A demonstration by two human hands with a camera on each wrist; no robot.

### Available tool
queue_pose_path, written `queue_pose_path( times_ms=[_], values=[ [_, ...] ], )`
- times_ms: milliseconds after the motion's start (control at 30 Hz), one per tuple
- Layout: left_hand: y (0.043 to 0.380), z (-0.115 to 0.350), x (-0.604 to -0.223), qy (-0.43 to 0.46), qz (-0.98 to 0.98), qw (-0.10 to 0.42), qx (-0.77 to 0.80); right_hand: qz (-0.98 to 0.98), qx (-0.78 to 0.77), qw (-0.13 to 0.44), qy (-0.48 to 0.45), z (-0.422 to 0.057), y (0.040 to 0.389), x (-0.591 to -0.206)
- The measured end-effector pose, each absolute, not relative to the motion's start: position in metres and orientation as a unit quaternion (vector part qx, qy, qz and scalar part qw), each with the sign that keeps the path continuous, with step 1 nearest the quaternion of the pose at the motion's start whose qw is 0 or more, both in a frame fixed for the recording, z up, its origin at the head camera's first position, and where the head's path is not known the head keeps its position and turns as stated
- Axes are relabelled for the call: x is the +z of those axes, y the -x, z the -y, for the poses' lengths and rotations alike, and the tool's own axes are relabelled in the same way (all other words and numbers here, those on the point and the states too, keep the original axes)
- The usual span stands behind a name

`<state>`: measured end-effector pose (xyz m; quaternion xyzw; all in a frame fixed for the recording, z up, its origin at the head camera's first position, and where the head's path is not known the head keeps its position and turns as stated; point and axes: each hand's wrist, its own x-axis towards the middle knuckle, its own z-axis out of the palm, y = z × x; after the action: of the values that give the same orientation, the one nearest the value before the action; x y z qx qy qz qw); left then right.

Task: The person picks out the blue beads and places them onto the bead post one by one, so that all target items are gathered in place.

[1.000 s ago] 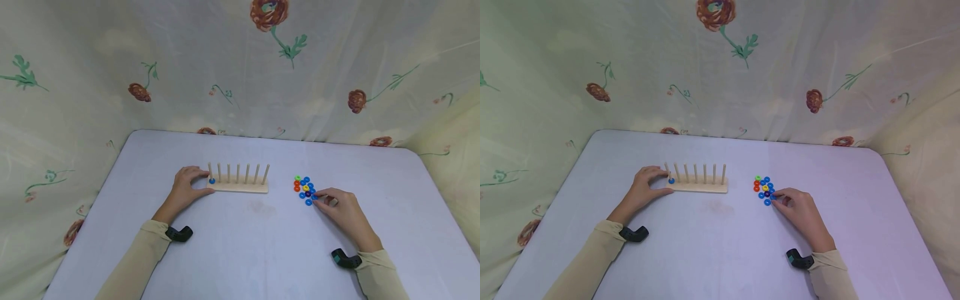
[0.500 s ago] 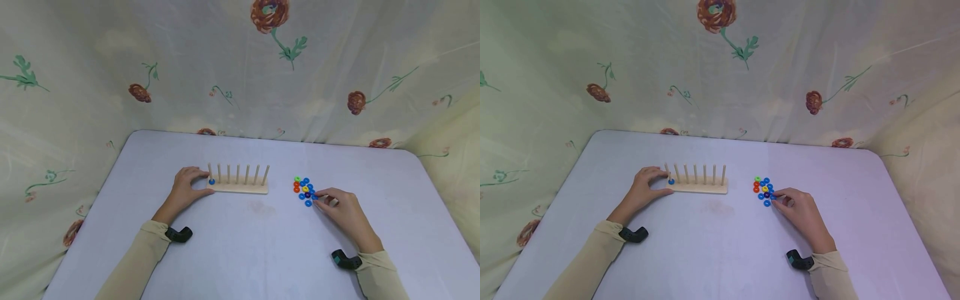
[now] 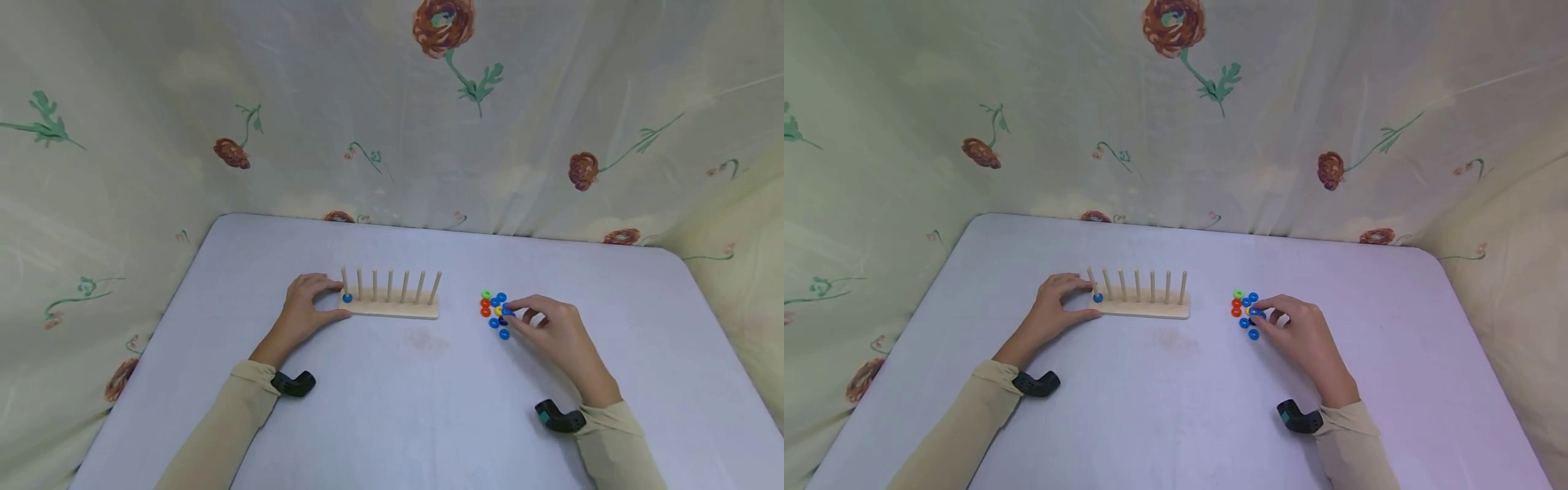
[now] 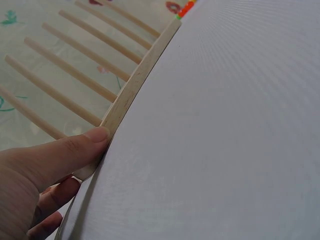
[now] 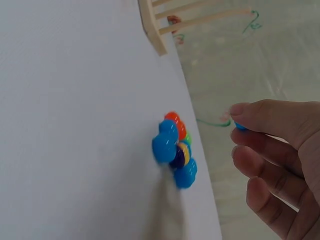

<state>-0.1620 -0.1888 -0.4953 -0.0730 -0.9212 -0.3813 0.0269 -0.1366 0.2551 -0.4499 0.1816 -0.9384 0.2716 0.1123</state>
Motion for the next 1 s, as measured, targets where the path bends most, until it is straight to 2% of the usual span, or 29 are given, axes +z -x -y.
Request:
queue_pose_path(
  times_ms=[467,800,1000],
  values=[
    [0.161,0.188,-0.495,0.074,0.924,0.032,-0.374,0.916,0.305,0.124,-0.228,-0.218,0.149,-0.427],
    [0.162,0.188,-0.495,0.071,0.922,0.029,-0.379,0.908,0.336,0.105,-0.226,-0.196,0.153,-0.415],
    [0.162,0.188,-0.495,0.069,0.924,0.026,-0.376,0.899,0.342,0.122,-0.246,-0.18,0.156,-0.408]
  ],
)
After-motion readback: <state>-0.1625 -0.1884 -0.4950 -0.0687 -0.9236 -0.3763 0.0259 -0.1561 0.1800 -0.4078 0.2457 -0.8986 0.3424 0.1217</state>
